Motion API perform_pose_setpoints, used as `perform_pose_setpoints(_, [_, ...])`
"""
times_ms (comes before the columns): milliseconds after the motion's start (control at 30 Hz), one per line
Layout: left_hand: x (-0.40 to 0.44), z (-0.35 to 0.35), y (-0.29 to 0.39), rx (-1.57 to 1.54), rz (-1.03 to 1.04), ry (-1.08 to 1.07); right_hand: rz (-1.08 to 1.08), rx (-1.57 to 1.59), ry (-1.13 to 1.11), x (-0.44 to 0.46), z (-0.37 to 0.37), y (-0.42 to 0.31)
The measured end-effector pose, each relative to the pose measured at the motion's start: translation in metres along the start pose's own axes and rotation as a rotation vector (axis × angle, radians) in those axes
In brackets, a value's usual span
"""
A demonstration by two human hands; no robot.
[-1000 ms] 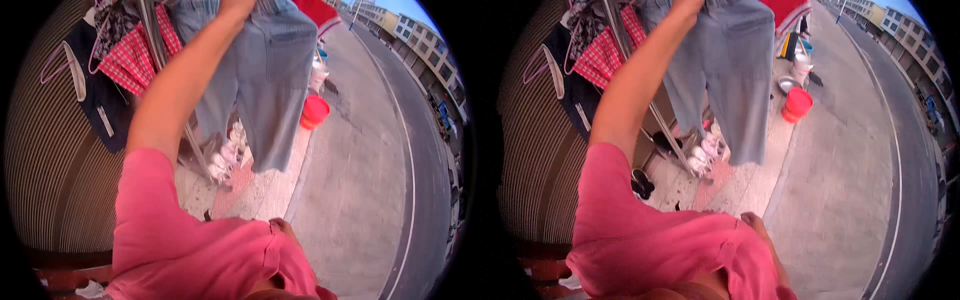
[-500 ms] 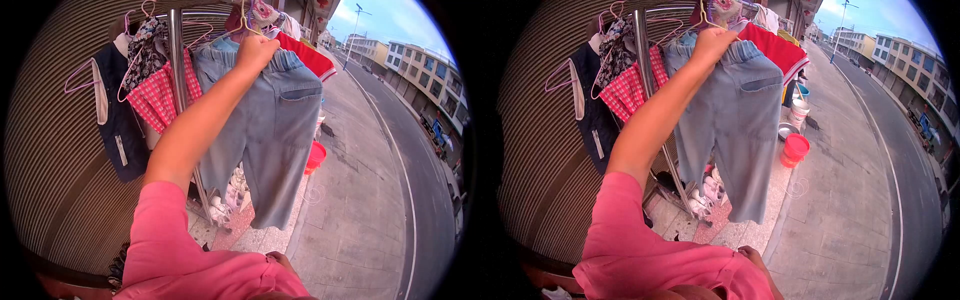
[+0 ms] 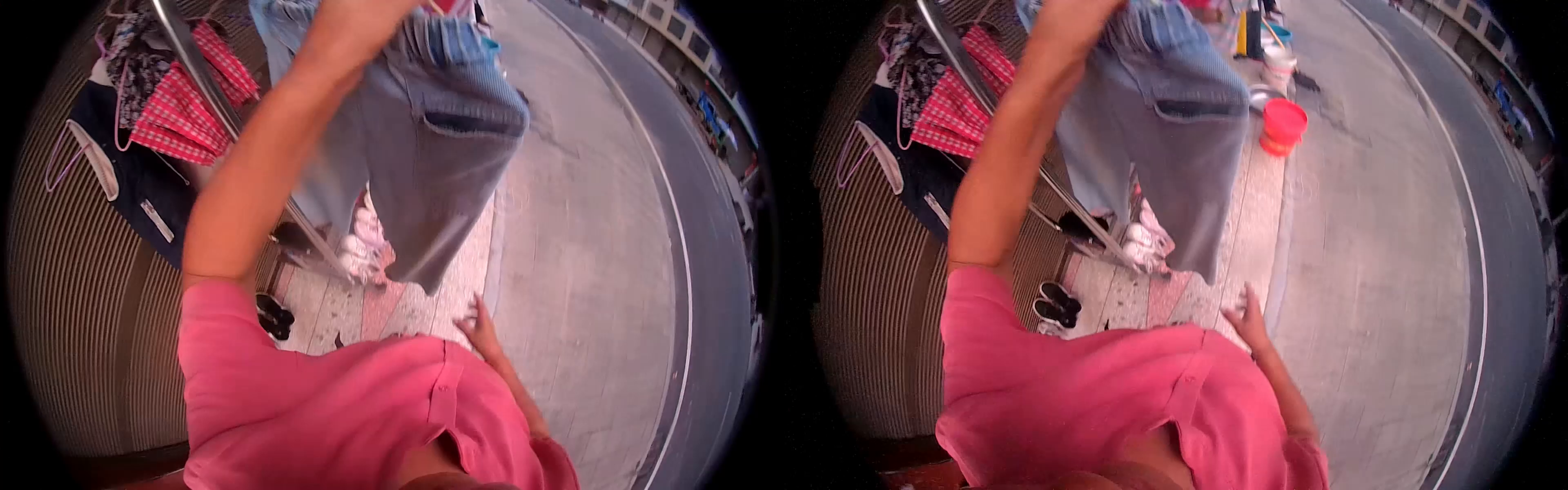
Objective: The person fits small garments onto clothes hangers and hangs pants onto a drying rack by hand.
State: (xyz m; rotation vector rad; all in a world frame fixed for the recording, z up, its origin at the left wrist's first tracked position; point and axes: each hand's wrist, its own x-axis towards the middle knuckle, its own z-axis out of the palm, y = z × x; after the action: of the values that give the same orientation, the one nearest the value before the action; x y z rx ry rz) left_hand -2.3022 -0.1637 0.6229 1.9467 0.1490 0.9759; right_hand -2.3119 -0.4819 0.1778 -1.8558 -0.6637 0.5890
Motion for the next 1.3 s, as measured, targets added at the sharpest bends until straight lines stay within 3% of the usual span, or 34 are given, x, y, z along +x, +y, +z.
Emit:
perform_pose_setpoints(167, [-0.018,0.030,0.035,-0.237,0.056,-0.143,-0.448,-0.093,0.132,0.034,-0.009,-0.067])
perform_pose_setpoints(267, [-0.027,0.046,0.049,-0.322,-0.005,-0.100,-0.022,0.220,0.069,0.032,-0.018,-0.075])
perform_pose_setpoints(333, [-0.033,0.062,0.067,-0.544,-0.140,-0.024,-0.178,-0.068,0.094,0.012,-0.028,-0.072])
perform_pose_setpoints(400, [-0.024,0.063,0.065,-0.908,-0.313,-0.242,-0.310,-0.405,0.035,-0.011,-0.038,-0.070])
perform_pose_setpoints(433, [-0.021,0.070,0.067,-1.087,-0.404,-0.366,-0.350,-0.355,0.001,-0.027,-0.038,-0.067])
perform_pose_setpoints(467, [-0.044,0.098,0.083,-0.997,-0.415,-0.133,-0.291,-0.425,-0.136,-0.039,-0.037,-0.058])
perform_pose_setpoints(500, [-0.043,0.107,0.080,-1.070,-0.501,-0.312,-0.227,-0.487,-0.268,-0.050,-0.037,-0.048])
perform_pose_setpoints(567, [-0.030,0.110,0.067,-1.183,-0.690,-0.685,-0.189,-0.212,-0.268,-0.068,-0.043,-0.046])
perform_pose_setpoints(633, [-0.028,0.121,0.079,-1.148,-0.774,-0.800,-0.149,-0.033,-0.266,-0.083,-0.045,-0.025])
perform_pose_setpoints(667, [-0.023,0.122,0.083,-1.143,-0.819,-0.859,-0.028,-0.054,-0.358,-0.090,-0.064,-0.042])
perform_pose_setpoints(700, [-0.020,0.125,0.088,-1.136,-0.866,-0.912,-0.041,-0.107,-0.354,-0.093,-0.062,-0.018])
perform_pose_setpoints(800, [-0.008,0.131,0.117,-0.797,-0.639,-1.155,0.118,-0.098,-0.353,-0.109,-0.080,-0.010])
perform_pose_setpoints(933, [-0.011,0.131,0.155,-0.640,-0.521,-1.143,0.147,-0.216,-0.344,-0.125,-0.091,0.009])
perform_pose_setpoints(1033, [-0.015,0.116,0.175,-0.338,-0.387,-0.854,0.150,-0.274,-0.344,-0.130,-0.090,0.015])
perform_pose_setpoints(1200, [-0.022,0.106,0.198,-0.203,-0.266,-0.546,0.189,-0.185,-0.368,-0.127,-0.088,0.016])
perform_pose_setpoints(1300, [-0.012,0.104,0.188,-0.247,-0.254,-0.695,0.201,-0.155,-0.367,-0.126,-0.091,0.031])
